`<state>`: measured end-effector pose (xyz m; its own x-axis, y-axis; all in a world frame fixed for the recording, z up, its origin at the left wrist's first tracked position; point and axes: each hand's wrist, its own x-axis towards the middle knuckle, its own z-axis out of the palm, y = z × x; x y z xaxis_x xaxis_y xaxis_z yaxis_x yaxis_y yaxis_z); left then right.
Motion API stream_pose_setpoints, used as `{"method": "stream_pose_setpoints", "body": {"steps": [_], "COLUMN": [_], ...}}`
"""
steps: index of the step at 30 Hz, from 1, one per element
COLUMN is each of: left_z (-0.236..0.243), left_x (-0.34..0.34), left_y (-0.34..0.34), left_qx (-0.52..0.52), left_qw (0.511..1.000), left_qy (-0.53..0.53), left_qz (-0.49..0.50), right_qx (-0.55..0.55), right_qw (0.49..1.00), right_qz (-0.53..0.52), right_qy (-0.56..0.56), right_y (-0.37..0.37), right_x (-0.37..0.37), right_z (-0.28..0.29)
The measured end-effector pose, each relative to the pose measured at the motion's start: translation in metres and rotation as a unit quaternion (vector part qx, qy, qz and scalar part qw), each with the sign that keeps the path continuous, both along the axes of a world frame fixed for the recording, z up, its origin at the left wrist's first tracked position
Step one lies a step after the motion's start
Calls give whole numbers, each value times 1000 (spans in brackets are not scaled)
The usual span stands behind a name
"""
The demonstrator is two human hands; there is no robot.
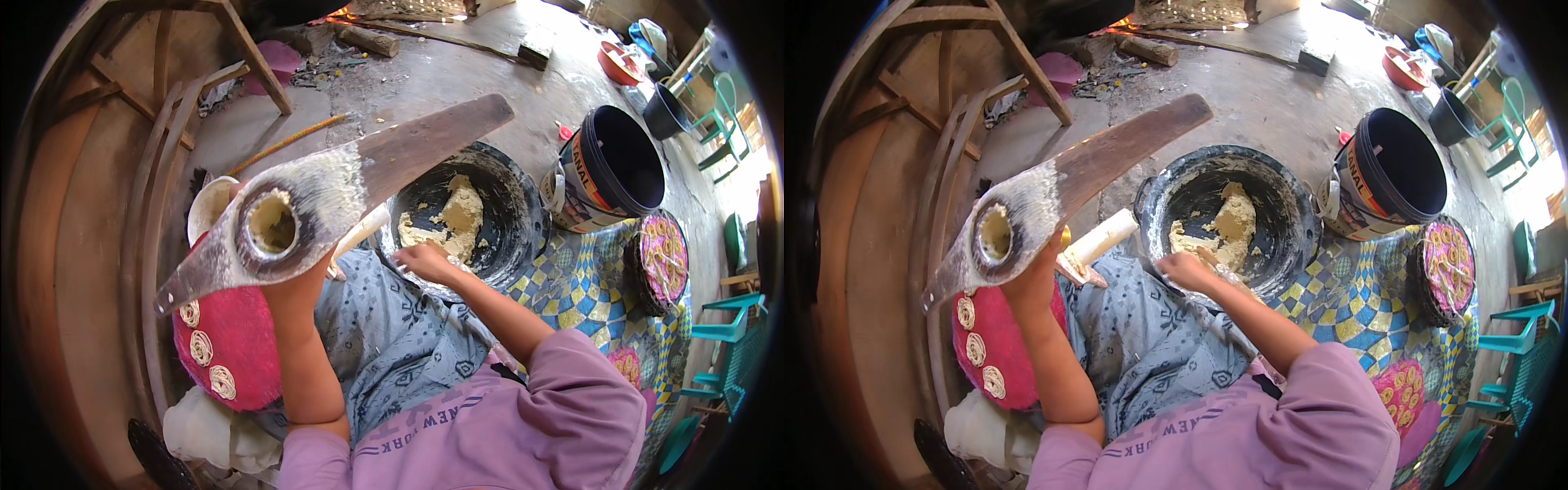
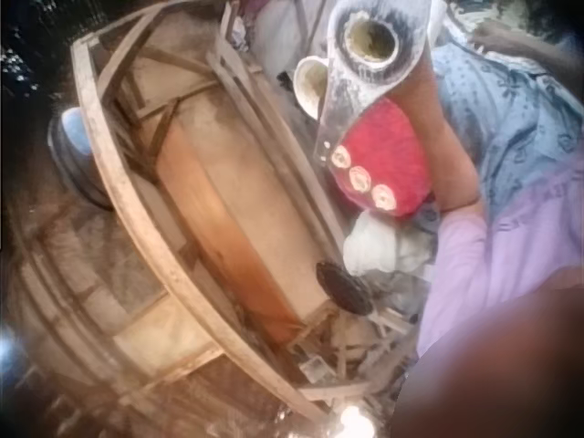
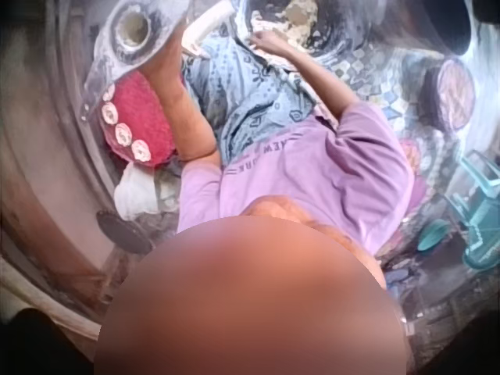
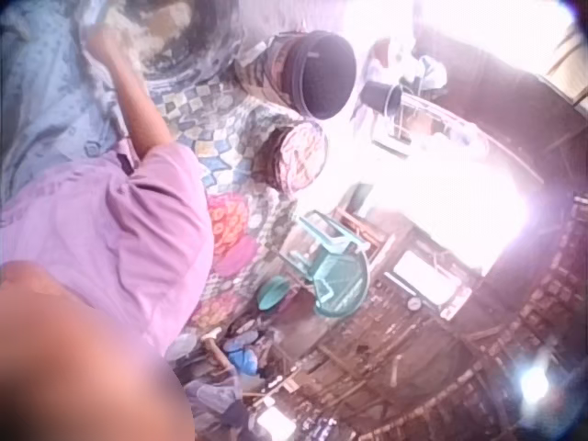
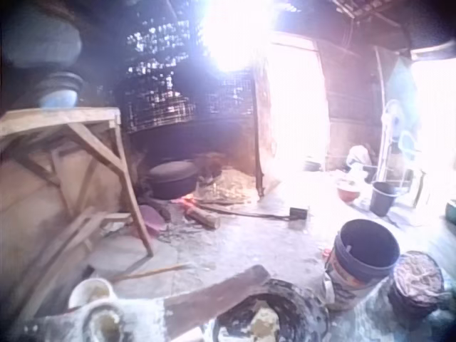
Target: The person kneads dough in a large bowl, adds water, and uses a wooden noodle press to extrude dough into spiral shapes onto a purple tray. They repeatedly fill the press, push the dough through, and arrange the resulting noodle spirals on the tray.
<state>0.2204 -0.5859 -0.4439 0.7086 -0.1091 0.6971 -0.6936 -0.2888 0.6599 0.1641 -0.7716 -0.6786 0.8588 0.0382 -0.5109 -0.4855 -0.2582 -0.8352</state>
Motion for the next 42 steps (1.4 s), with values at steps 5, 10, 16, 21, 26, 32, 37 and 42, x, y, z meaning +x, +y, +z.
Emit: {"method": "stream_pose_setpoints", "body": {"steps": [5, 10, 16, 21, 26, 32, 37, 42], "left_z": [2, 10, 19, 17, 30, 80, 79, 61], "left_x": [7, 8, 4, 9, 7, 45, 87, 89], "left_y": [-9, -19, -14, -6, -13, -29, -19, -24], "left_qx": [0, -83, -109, -14, -128, 13, 182, 254], "left_qw": [1000, 992, 993, 999, 989, 961, 943, 911], "left_qy": [1, 50, 41, -35, 77, -268, -205, -321], "left_qz": [-12, -87, -28, 12, -20, -59, -188, -56], "right_qx": [-560, -557, -471, -412, -410, -401, -153, 67], "right_qw": [798, 816, 871, 902, 905, 904, 963, 981], "right_qz": [224, 155, 128, 96, 101, 133, 209, 141], "right_qy": [15, 13, 60, 90, 46, 71, -68, -118], "right_y": [-56, -90, -130, -102, -75, -89, -147, -162], "right_x": [-56, -63, -51, -24, 13, 5, -43, -78], "right_z": [-11, -16, -41, -81, -64, 1, 153, 288]}}
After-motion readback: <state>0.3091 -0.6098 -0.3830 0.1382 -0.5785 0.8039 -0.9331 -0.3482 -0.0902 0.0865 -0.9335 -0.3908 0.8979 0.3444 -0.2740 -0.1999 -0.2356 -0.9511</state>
